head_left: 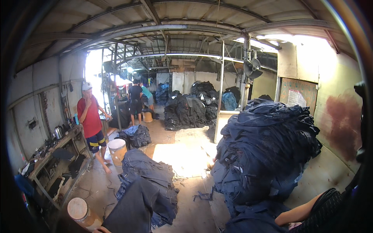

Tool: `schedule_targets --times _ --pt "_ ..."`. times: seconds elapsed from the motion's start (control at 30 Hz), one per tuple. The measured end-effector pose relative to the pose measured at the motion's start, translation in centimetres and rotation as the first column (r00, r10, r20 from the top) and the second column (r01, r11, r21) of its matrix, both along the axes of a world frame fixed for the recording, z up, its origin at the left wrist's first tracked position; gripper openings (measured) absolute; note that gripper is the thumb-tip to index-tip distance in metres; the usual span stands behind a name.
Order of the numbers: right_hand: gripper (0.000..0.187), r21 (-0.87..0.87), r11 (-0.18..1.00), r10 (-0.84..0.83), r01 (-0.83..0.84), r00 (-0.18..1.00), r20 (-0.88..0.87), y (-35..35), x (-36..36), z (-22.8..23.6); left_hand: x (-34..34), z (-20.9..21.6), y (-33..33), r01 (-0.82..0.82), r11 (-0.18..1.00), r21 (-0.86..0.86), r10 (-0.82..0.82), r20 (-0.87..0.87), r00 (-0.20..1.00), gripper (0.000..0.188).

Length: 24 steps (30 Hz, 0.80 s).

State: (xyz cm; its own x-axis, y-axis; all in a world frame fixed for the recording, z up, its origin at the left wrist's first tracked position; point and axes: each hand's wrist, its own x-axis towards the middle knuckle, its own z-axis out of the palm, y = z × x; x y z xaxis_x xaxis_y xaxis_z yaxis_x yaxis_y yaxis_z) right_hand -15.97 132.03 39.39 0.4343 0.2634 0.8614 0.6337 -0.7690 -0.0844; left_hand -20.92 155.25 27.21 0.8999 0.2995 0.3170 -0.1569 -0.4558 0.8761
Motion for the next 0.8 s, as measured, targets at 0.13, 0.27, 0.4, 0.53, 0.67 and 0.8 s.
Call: schedule_targets --times 0.13,0.27,0.4,0.53,0.67,0.8 --pt "0.036 0.05 0.994 0.088 -0.094 0.989 0.118 3.4 0.1 -0.6 -0.6 0.7 0.8 0.187 0.965 -0.186 -0.188 0.014 0.982 0.043" --pt "0.05 0.014 0.986 0.162 -0.164 0.983 0.082 7.0 -1.8 -0.8 0.4 -3.3 2.8 0.051 0.979 -0.196 -0.056 -0.022 0.998 0.035" --pt "0.062 0.124 0.981 -0.123 0.147 0.976 -0.178 4.8 -5.0 -2.8 1.8 -7.1 6.1 0.082 0.64 -0.764 -0.105 0.018 0.994 0.031" --pt "0.059 0.561 0.645 -0.39 0.519 0.855 -0.343 3.2 -3.9 -9.2 1.7 -6.7 9.0 0.093 0.561 -0.823 -0.138 0.018 0.99 0.037" --pt "0.049 0.623 0.48 0.275 0.617 0.569 -0.775 2.9 -4.5 -13.3 1.2 -5.5 9.4 -0.02 0.543 -0.84 -0.076 -0.073 0.994 0.039" --pt "0.026 0.284 0.772 -0.135 0.568 0.583 -0.801 4.9 -7.7 -14.1 1.4 -6.2 9.8 0.007 0.578 -0.816 -0.068 -0.039 0.997 0.037"
